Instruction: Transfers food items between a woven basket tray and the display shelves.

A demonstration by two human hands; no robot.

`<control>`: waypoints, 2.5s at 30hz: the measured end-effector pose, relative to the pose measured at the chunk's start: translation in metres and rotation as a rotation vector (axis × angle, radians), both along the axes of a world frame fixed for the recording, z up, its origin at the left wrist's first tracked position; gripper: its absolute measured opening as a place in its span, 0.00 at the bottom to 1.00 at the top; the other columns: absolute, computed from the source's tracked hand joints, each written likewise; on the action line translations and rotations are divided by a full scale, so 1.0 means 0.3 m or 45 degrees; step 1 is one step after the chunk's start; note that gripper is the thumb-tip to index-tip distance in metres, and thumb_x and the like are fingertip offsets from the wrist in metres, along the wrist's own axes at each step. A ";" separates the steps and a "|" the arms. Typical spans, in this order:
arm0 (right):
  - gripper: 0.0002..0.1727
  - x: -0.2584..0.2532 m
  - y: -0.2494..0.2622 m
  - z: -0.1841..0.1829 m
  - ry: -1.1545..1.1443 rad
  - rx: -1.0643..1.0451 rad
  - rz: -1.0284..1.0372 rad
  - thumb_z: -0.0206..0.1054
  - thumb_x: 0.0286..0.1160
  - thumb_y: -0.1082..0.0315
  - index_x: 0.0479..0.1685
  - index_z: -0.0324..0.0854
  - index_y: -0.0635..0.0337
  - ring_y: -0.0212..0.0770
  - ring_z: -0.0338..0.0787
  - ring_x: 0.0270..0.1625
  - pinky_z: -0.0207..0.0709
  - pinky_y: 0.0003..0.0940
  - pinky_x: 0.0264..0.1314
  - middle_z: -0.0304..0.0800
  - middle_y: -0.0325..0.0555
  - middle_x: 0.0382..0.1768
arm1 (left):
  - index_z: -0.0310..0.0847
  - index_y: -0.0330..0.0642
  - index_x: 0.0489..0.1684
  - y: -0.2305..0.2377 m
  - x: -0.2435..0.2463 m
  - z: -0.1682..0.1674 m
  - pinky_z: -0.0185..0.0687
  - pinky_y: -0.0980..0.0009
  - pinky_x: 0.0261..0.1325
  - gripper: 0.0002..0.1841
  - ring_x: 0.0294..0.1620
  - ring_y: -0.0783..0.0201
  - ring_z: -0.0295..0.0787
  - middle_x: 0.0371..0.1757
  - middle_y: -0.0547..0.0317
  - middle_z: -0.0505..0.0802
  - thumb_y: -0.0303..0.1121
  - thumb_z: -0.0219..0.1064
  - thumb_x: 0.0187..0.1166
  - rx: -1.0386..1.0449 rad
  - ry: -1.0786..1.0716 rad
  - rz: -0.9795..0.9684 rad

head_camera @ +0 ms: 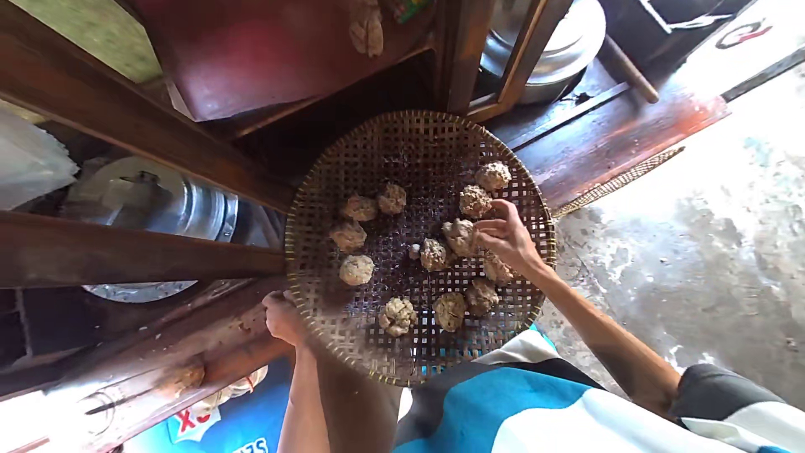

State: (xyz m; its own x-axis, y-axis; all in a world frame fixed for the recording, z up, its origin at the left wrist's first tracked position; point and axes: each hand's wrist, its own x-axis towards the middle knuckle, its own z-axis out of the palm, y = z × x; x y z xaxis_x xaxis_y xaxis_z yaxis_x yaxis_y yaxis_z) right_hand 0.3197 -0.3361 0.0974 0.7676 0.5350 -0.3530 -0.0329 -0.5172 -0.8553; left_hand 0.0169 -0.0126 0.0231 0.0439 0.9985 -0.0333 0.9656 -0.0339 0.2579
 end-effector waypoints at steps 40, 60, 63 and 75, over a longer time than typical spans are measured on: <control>0.28 0.055 -0.023 0.054 0.644 0.071 -0.299 0.50 0.93 0.45 0.73 0.74 0.59 0.40 0.93 0.45 0.88 0.36 0.48 0.90 0.49 0.52 | 0.79 0.33 0.69 0.007 -0.010 -0.020 0.79 0.37 0.62 0.21 0.62 0.31 0.89 0.55 0.30 0.92 0.40 0.52 0.92 0.041 -0.085 -0.055; 0.26 0.001 0.022 0.026 -0.784 -0.344 0.364 0.70 0.75 0.60 0.71 0.81 0.62 0.66 0.76 0.78 0.69 0.62 0.79 0.81 0.63 0.73 | 0.80 0.32 0.68 -0.011 -0.008 0.010 0.80 0.39 0.62 0.21 0.61 0.33 0.90 0.55 0.31 0.93 0.39 0.52 0.91 0.039 -0.115 -0.065; 0.26 -0.093 0.052 0.065 -0.570 -0.241 0.684 0.66 0.81 0.55 0.73 0.81 0.59 0.50 0.88 0.68 0.80 0.48 0.73 0.89 0.53 0.65 | 0.79 0.32 0.70 -0.003 -0.011 0.007 0.78 0.40 0.67 0.22 0.65 0.34 0.89 0.58 0.31 0.92 0.40 0.52 0.91 -0.012 -0.092 -0.064; 0.39 -0.306 0.062 -0.071 -0.389 -0.415 1.169 0.79 0.62 0.55 0.78 0.75 0.53 0.59 0.82 0.75 0.78 0.56 0.71 0.79 0.58 0.75 | 0.80 0.35 0.65 0.029 -0.030 -0.056 0.80 0.38 0.61 0.19 0.57 0.34 0.91 0.49 0.32 0.93 0.40 0.55 0.90 0.044 -0.130 -0.060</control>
